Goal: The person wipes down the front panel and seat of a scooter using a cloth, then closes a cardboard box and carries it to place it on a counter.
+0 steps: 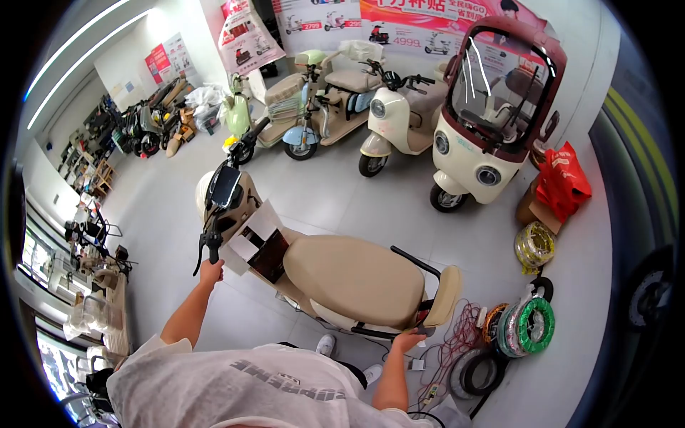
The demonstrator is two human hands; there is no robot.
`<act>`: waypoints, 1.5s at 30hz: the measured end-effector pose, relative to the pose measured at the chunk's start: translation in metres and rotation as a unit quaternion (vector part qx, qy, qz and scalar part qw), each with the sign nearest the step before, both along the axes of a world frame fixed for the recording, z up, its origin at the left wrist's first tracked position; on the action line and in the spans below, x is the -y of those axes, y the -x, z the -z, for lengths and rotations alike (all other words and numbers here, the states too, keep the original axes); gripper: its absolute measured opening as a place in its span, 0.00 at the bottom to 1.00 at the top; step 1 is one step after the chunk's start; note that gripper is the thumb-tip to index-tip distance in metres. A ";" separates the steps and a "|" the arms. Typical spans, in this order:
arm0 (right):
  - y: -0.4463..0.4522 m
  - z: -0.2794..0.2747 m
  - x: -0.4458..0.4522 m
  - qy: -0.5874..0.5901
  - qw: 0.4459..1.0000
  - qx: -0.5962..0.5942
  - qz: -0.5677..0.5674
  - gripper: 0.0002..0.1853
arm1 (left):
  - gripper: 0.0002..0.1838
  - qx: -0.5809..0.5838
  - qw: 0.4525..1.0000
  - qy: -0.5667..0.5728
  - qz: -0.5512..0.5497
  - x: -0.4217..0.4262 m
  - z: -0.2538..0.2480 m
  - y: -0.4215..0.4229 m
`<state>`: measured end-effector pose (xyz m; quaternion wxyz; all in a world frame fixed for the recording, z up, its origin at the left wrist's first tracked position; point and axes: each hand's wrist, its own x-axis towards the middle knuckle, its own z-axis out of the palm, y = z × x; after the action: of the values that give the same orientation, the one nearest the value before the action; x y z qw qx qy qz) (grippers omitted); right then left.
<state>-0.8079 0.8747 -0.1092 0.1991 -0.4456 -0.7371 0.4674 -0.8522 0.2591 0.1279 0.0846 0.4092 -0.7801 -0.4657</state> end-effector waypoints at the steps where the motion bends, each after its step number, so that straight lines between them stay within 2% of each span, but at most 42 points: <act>1: 0.000 -0.003 0.010 0.056 0.998 0.004 0.037 0.24 | 0.12 0.000 1.000 0.000 0.005 0.000 0.000 0.001; 3: -0.001 -0.007 0.029 0.167 0.980 0.013 0.110 0.23 | 0.12 0.007 0.999 0.031 0.000 0.000 0.001 0.000; 4: 0.001 0.003 0.035 0.203 0.968 0.066 0.128 0.24 | 0.12 0.005 1.000 0.030 0.000 0.000 0.001 0.000; 7: 0.006 0.039 0.064 0.254 0.951 0.077 0.157 0.25 | 0.12 -0.005 0.999 0.039 0.001 0.001 0.002 0.000; 11: 0.007 0.088 0.097 0.385 0.897 0.033 0.217 0.26 | 0.12 0.005 0.999 0.042 0.002 0.009 0.006 0.002; 13: 0.002 0.108 0.097 0.395 0.891 0.006 0.225 0.27 | 0.12 0.005 0.999 0.043 0.016 0.016 0.010 0.002; 14: -0.003 0.115 0.096 0.374 0.901 0.009 0.221 0.27 | 0.12 -0.002 0.999 0.027 0.019 0.017 0.009 0.002; 15: -0.012 0.109 0.090 0.337 0.920 0.072 0.185 0.28 | 0.12 -0.008 1.000 0.008 0.019 0.014 0.006 0.001; 17: -0.021 0.013 0.073 0.187 0.967 0.077 0.157 0.27 | 0.13 -0.014 1.000 0.001 0.012 0.014 0.004 0.002; 19: -0.031 0.009 0.045 0.063 0.990 0.112 0.062 0.26 | 0.13 -0.023 1.000 0.002 0.015 0.020 0.008 0.003; 21: -0.031 -0.001 0.020 -0.020 0.991 0.124 0.042 0.23 | 0.13 -0.021 0.999 0.020 0.017 0.020 0.009 0.004; 23: -0.027 -0.044 -0.004 -0.061 0.994 0.091 0.026 0.19 | 0.14 -0.021 0.999 0.025 0.025 0.027 0.014 0.005; 25: -0.020 -0.060 -0.027 -0.147 0.989 -0.015 0.014 0.18 | 0.15 -0.016 0.999 0.035 0.025 0.027 0.013 0.005; 26: -0.016 -0.083 -0.035 -0.133 0.991 -0.030 -0.002 0.19 | 0.15 -0.017 0.999 0.036 0.023 0.025 0.013 0.006; 27: -0.009 -0.089 -0.038 -0.164 0.982 -0.089 0.034 0.20 | 0.15 -0.018 0.999 0.037 0.020 0.024 0.012 0.005; 29: -0.004 -0.105 -0.053 -0.107 0.989 -0.100 0.037 0.20 | 0.16 -0.013 0.999 0.031 0.023 0.026 0.012 0.004; 33: -0.013 -0.193 -0.067 -0.036 0.995 -0.087 -0.015 0.18 | 0.16 -0.012 0.999 0.025 0.025 0.024 0.010 0.005; 36: -0.017 -0.259 -0.063 -0.064 0.949 -0.301 -0.070 0.13 | 0.15 -0.010 0.999 0.032 0.017 0.020 0.009 0.005; 37: -0.016 -0.274 -0.063 -0.066 0.949 -0.300 -0.073 0.13 | 0.15 -0.010 0.999 0.043 0.019 0.017 0.007 0.004; 39: -0.013 -0.295 -0.063 -0.244 0.930 -0.241 -0.131 0.13 | 0.16 -0.004 0.999 0.044 0.019 0.014 0.005 0.003; 40: -0.009 -0.309 -0.060 -0.236 0.937 -0.190 -0.175 0.15 | 0.16 -0.010 0.999 0.048 0.020 0.014 0.006 0.003; 41: 0.001 -0.307 -0.058 -0.239 0.936 -0.188 -0.178 0.15 | 0.16 -0.016 0.998 0.053 0.020 0.013 0.007 0.003; 43: 0.018 -0.290 -0.057 -0.308 0.895 -0.029 -0.322 0.15 | 0.16 -0.012 0.998 0.054 0.021 0.014 0.010 0.002; 44: 0.019 -0.278 -0.053 -0.311 0.893 -0.029 -0.324 0.15 | 0.16 -0.009 0.998 0.065 0.022 0.014 0.010 0.002; 45: 0.021 -0.263 -0.049 -0.364 0.873 -0.016 -0.325 0.15 | 0.16 -0.007 0.997 0.076 0.024 0.013 0.009 0.002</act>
<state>-0.8284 0.9237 0.1533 0.1959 -0.0696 -0.9551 0.2113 -0.8546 0.2460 0.1189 0.1099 0.3798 -0.8219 -0.4101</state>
